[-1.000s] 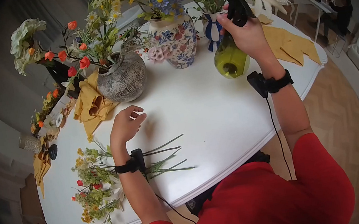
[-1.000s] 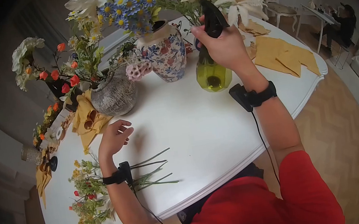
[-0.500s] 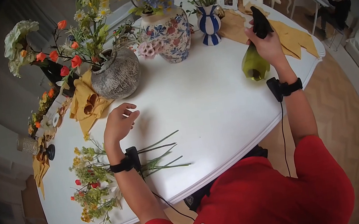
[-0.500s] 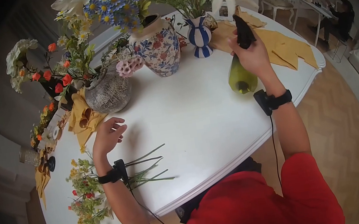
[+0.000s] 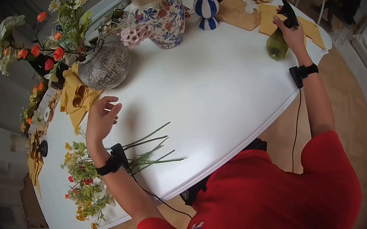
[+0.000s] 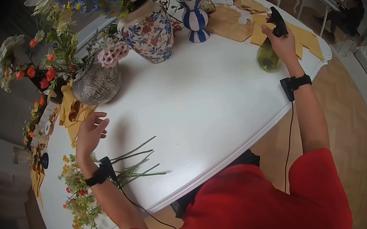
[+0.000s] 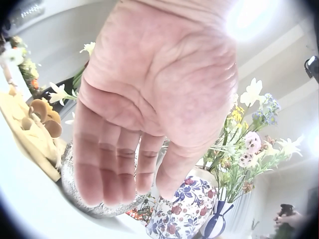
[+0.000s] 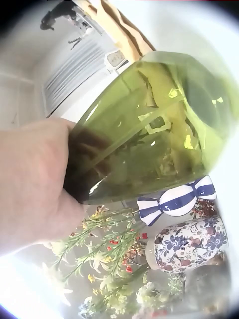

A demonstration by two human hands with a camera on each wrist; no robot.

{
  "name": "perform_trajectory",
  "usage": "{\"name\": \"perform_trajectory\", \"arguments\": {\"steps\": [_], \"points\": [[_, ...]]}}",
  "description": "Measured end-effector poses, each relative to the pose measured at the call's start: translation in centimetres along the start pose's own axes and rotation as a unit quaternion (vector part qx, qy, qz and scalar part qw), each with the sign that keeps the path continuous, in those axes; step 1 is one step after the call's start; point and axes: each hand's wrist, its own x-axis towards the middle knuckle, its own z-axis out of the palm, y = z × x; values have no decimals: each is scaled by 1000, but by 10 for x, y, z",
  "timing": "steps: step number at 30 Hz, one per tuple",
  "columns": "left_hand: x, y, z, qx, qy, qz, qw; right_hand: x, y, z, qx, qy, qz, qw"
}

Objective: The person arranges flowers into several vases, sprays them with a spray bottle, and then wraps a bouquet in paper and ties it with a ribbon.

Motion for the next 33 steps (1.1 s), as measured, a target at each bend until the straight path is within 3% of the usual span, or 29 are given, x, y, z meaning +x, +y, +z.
{"name": "perform_trajectory", "arguments": {"steps": [3, 6, 9, 11, 13, 14, 15, 16, 17, 20, 22, 24, 25, 26, 27, 29, 31, 33], "points": [[2, 1, -1, 8, 3, -9, 1000, -4, 1, -1, -84, 15, -36, 996], [2, -4, 1, 10, 1, 6, 1000, -2, 8, -6, -129, 3, 31, 991], [6, -6, -1, 57, -12, -20, 998, 11, 29, -13, -126, -30, -21, 991], [6, -13, 0, 76, 4, 31, 997, 20, 28, -22, -138, -127, 8, 982], [5, -19, -1, 102, 27, 58, 993, 25, 34, -31, -181, -159, -33, 970], [4, -19, 0, 114, 34, 60, 991, 43, 73, -58, -391, -207, -293, 848], [1, -17, -2, 126, 38, 51, 990, 30, 44, -40, -238, -151, -24, 959], [-2, -14, -4, 137, 39, 44, 989, 19, 19, -31, -248, -116, 63, 960], [-6, -13, -8, 147, 36, 40, 988, 19, 22, -34, -222, -114, 78, 965], [-17, -21, -22, 198, 47, 33, 978, 22, 47, -50, -137, -128, 44, 981], [-32, -18, -36, 225, 25, 0, 974, 7, 44, -51, -81, -30, 53, 995], [-48, -23, -48, 239, 3, -34, 970, -24, -5, -40, -99, 43, 98, 989], [-56, -28, -52, 252, -10, -47, 967, -32, 1, -46, -156, 103, 38, 982], [-64, -33, -55, 264, -23, -60, 962, -35, 6, -56, -131, 89, -62, 985], [-71, -37, -59, 276, -36, -72, 958, -60, -39, -37, -165, 120, -86, 975], [-90, -39, -67, 284, -46, -116, 951, -90, -93, 1, -136, 99, -121, 978], [-96, -47, -66, 304, -71, -129, 941, -97, -98, 22, -21, 10, -137, 990], [-100, -62, -60, 330, -78, -115, 934, -97, -112, 52, 49, -157, -132, 977]]}}
